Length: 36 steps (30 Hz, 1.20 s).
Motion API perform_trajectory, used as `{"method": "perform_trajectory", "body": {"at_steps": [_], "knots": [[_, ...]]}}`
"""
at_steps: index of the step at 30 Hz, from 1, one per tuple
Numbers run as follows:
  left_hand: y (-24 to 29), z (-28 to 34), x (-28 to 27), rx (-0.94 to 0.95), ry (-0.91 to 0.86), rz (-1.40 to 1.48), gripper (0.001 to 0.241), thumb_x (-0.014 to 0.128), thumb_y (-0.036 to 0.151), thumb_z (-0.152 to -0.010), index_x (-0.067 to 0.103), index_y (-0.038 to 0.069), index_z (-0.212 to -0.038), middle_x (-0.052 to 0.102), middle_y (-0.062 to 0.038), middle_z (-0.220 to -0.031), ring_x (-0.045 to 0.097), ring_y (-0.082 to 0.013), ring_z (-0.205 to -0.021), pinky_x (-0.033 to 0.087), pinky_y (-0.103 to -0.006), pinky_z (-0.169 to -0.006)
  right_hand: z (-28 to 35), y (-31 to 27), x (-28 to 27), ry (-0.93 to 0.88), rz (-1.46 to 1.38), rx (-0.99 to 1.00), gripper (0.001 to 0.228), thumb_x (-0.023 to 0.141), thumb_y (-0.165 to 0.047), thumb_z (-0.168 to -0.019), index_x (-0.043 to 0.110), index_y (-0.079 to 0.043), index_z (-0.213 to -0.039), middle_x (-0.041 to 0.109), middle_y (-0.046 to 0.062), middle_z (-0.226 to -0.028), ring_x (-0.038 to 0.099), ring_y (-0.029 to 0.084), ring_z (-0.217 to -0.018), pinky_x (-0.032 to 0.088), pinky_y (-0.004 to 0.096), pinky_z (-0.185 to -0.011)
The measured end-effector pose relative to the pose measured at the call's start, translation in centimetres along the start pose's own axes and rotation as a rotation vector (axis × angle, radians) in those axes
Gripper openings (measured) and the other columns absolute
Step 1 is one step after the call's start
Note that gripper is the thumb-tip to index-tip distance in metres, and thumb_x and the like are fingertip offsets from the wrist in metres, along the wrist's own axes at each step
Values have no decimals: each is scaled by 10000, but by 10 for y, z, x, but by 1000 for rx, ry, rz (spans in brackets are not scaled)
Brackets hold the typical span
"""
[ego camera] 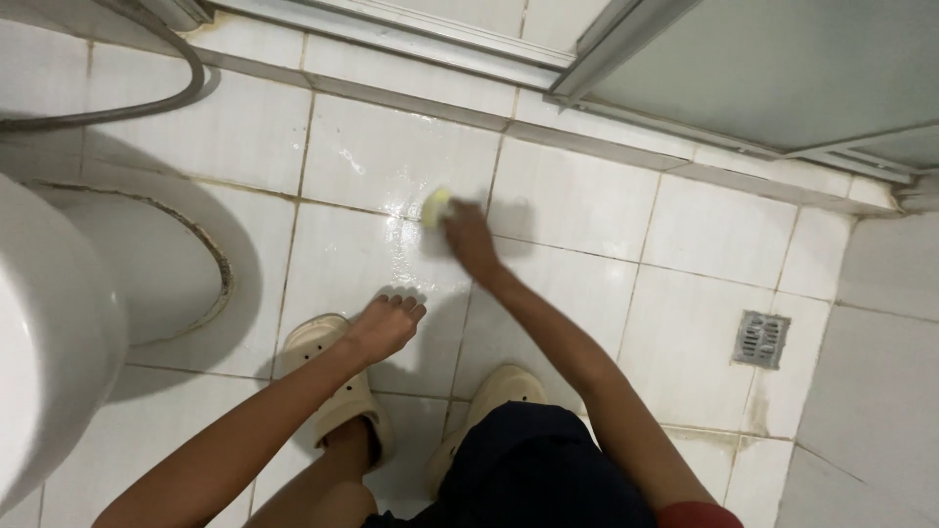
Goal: The person scrubs the white tiled bathroom floor using a yellow sponge held in their right hand. They move around the room, cleaning the grout lines and tiles near a floor drain, a toilet, and a glass shower door.
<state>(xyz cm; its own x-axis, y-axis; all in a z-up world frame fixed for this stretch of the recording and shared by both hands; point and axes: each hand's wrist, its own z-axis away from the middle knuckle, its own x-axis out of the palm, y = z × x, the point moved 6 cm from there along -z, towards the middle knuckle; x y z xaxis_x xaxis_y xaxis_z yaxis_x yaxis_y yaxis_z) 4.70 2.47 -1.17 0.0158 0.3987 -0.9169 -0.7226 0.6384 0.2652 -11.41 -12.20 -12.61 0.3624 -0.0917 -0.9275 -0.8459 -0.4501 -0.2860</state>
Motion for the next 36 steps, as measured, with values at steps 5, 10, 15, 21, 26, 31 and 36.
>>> {"method": "perform_trajectory", "body": {"at_steps": [5, 10, 15, 21, 26, 31, 36], "knots": [[3, -14, -4, 33, -34, -12, 165, 550, 184, -999, 654, 141, -1119, 688, -55, -930, 693, -207, -793, 546, -349, -689, 137, -20, -1, -157, -290, -215, 257, 523, -329, -1043, 640, -154, -1189, 541, 188, -1415, 535, 398, -1291, 416, 514, -1083], [4, -13, 3, 67, -64, -33, 191, 559, 187, -993, 659, 131, -1147, 698, -61, -956, 704, -213, -825, 552, -359, -719, 242, 97, -54, -177, -222, -178, 229, 604, -243, -1017, 678, -124, -1200, 586, 188, -1359, 545, 404, -1293, 434, 526, -1055], [6, -12, 14, 103, -85, -53, 197, 574, 197, -990, 658, 123, -1152, 696, -64, -983, 701, -213, -844, 544, -355, -724, 210, 178, -136, -113, -39, 58, 201, 661, -200, -978, 732, -110, -1142, 588, 193, -1330, 566, 376, -1218, 490, 431, -1033], [6, -13, 7, 91, -48, -52, 207, 592, 201, -975, 659, 120, -1154, 687, -54, -960, 703, -216, -827, 547, -362, -715, 104, 146, -144, 98, -4, 395, 193, 693, -57, -931, 713, 7, -1112, 492, 208, -1295, 516, 396, -1171, 499, 437, -999], [6, -10, 6, 90, -102, -57, 239, 576, 206, -994, 647, 115, -1203, 694, -71, -1030, 702, -206, -854, 542, -355, -737, 109, 63, -47, -19, -155, 164, 272, 564, -129, -968, 712, 32, -1131, 574, 319, -1321, 486, 498, -1322, 282, 573, -1146], [4, -7, 6, 66, -112, -50, 228, 584, 197, -989, 647, 116, -1193, 692, -71, -1025, 700, -213, -853, 537, -357, -730, 178, -32, -58, -153, -338, -174, 172, 614, -148, -988, 712, -51, -1091, 612, 279, -1286, 581, 467, -1223, 432, 578, -1037], [0, 0, 16, 34, -149, -56, 227, 570, 193, -1002, 638, 122, -1206, 685, -63, -1039, 691, -202, -864, 524, -345, -739, 202, 30, -78, -332, -440, -455, 188, 627, -164, -997, 694, -101, -1161, 609, 234, -1341, 596, 430, -1215, 471, 555, -994]]}}
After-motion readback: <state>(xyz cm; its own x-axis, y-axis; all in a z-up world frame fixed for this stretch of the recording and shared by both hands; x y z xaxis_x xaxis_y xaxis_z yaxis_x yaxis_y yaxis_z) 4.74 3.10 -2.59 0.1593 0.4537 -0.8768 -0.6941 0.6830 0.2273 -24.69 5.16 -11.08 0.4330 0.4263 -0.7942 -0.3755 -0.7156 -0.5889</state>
